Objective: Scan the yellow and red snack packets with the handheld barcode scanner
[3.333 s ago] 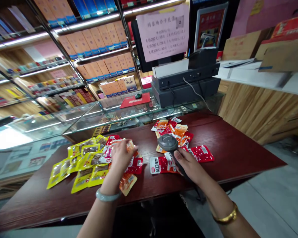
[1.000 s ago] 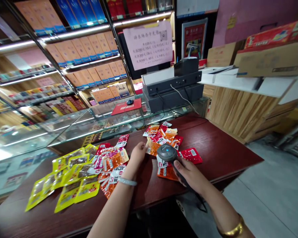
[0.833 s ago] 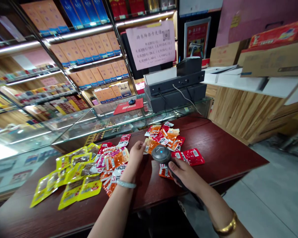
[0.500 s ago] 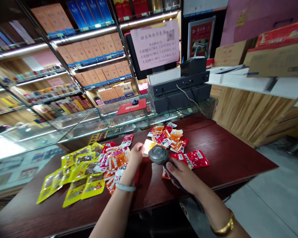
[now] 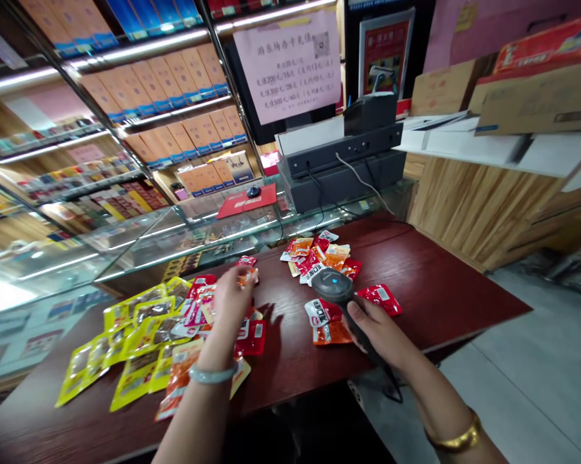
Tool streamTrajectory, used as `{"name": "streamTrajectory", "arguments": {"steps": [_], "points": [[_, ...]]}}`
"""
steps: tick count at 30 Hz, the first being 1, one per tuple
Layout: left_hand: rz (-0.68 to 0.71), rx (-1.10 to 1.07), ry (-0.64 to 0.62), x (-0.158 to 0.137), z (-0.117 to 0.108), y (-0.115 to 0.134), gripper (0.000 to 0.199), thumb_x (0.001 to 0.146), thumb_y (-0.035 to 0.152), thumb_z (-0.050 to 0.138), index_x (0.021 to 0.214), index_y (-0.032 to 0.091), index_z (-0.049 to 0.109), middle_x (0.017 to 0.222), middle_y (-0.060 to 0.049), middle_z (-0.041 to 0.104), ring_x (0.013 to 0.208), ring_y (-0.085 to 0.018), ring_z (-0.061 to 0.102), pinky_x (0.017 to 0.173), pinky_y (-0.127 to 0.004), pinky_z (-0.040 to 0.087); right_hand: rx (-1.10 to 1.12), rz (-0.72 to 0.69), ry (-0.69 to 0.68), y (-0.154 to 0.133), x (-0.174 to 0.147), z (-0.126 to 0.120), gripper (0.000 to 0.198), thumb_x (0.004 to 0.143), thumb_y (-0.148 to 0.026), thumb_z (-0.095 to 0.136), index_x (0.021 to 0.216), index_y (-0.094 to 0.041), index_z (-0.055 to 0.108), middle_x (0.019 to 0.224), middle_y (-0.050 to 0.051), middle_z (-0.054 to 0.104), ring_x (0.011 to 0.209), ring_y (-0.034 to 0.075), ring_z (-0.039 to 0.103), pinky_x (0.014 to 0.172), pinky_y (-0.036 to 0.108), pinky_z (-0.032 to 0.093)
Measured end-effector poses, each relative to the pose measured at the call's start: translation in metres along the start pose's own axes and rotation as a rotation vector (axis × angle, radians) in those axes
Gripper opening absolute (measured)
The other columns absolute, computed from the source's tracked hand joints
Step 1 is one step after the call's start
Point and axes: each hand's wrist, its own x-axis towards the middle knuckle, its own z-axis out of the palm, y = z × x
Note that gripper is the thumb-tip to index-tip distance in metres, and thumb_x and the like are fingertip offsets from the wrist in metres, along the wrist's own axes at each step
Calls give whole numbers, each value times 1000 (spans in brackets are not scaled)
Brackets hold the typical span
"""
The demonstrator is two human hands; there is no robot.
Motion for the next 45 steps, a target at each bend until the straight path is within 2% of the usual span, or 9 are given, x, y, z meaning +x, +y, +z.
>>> {"name": "streamTrajectory", "arguments": {"steps": [3,8,17,32,35,38,40,42,45], "points": [[202,-92,-306,-25,30,40,30,86,49,62,104,26,69,109,-6,70,107,-24,61,95,-34,43,7,1,29,-2,-6,-10,57,76,-76,62,76,-20,55,60,-2,56,47,10,48,42,21,36],[361,15,-486,-57,58,73,58,75,65,66,116,24,64,119,-11,64,112,-31,55,95,-42,41,53,36,117,2,-16,-26,54,75,-74,66,78,-20,59,66,-1,58,51,12,52,44,22,39],[163,28,-549,-52,59,66,60,76,51,73,118,16,48,99,-13,70,95,-31,67,81,-35,44,-6,27,92,4,-24,-25,55,79,-74,61,77,-19,58,63,-1,55,50,11,49,45,22,37],[-36,-24,-392,-44,25,25,55,76,42,76,118,20,49,95,-8,71,92,-27,68,78,-33,46,-46,-17,-46,-1,-17,5,54,78,-74,62,81,-20,56,66,-2,56,51,11,49,46,22,39],[-140,103,-109,-32,1,12,61,77,42,75,127,20,48,119,-14,65,114,-31,60,93,-42,43,-46,-25,-32,0,-18,2,55,78,-75,61,79,-20,56,64,-2,55,49,10,47,44,22,38],[-91,182,179,-29,-14,12,64,80,47,71,134,21,46,141,-16,50,134,-33,42,107,-47,33,-13,-37,-18,0,-18,-4,55,78,-74,63,81,-19,56,66,-2,55,49,9,47,42,20,37],[38,157,86,-37,-10,22,54,83,51,66,127,22,54,134,-12,55,129,-31,45,108,-45,33,1,-56,-5,0,-18,-7,54,78,-73,63,80,-19,57,64,-2,55,48,9,47,41,19,36],[188,117,-135,-54,5,39,45,83,56,64,116,24,61,121,-9,61,119,-29,52,104,-43,37,7,-59,25,0,-19,-10,55,79,-73,62,79,-18,57,62,-3,55,47,9,48,42,19,37],[331,121,-329,-82,34,65,55,76,67,65,109,22,62,117,-10,62,112,-31,53,97,-44,41,7,-28,59,1,-20,-15,54,79,-73,62,79,-19,57,64,-2,56,49,9,50,44,19,39]]}}
